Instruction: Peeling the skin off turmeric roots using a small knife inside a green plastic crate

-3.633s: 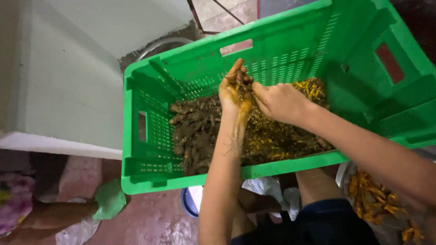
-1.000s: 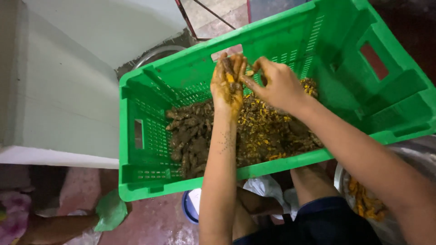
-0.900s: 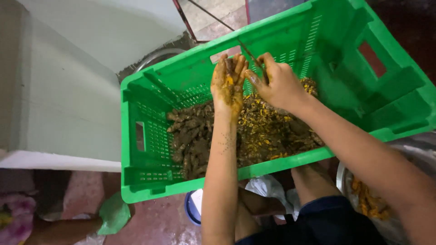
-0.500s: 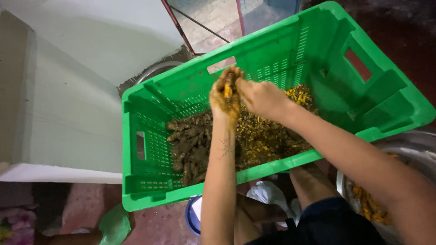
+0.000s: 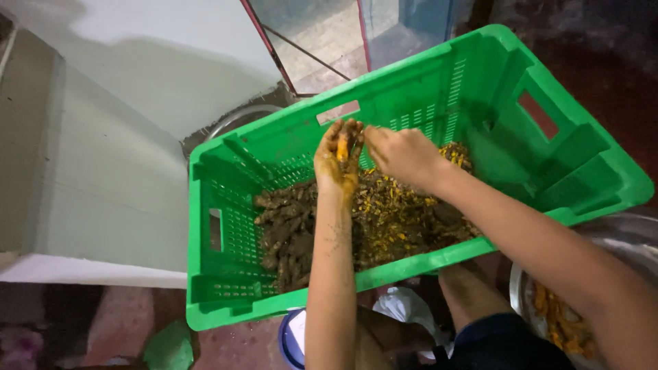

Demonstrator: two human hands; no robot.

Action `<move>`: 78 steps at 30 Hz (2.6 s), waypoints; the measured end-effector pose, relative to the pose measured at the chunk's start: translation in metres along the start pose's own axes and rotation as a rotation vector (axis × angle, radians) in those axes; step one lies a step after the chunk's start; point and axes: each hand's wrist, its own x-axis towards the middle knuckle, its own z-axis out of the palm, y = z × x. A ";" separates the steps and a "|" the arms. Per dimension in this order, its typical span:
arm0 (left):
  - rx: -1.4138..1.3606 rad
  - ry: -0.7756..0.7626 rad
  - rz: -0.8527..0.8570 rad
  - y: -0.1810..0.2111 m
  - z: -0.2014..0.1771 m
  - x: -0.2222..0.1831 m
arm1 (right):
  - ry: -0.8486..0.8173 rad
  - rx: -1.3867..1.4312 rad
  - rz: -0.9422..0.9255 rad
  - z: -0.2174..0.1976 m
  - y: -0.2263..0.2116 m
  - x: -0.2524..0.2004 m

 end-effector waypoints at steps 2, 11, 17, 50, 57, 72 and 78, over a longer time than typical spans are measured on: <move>0.119 0.010 0.003 -0.001 -0.005 -0.001 | -0.082 -0.024 0.004 -0.004 -0.012 -0.002; 0.002 0.048 -0.076 -0.005 -0.019 0.011 | -0.002 0.020 -0.007 0.009 -0.007 -0.008; -0.109 0.000 -0.135 -0.005 -0.003 0.000 | 0.096 0.012 -0.084 0.012 0.005 -0.006; -0.234 -0.205 -0.152 0.015 0.012 -0.012 | -0.065 0.182 -0.072 -0.025 -0.036 -0.018; -0.235 -0.203 -0.076 0.019 0.022 -0.021 | -0.037 0.256 0.002 -0.003 -0.030 -0.014; -0.244 -0.418 -0.117 0.022 -0.010 0.000 | -0.021 0.088 -0.105 -0.002 -0.035 -0.024; -0.081 -0.360 -0.041 0.032 0.043 -0.044 | 0.073 0.312 0.044 0.015 -0.020 -0.020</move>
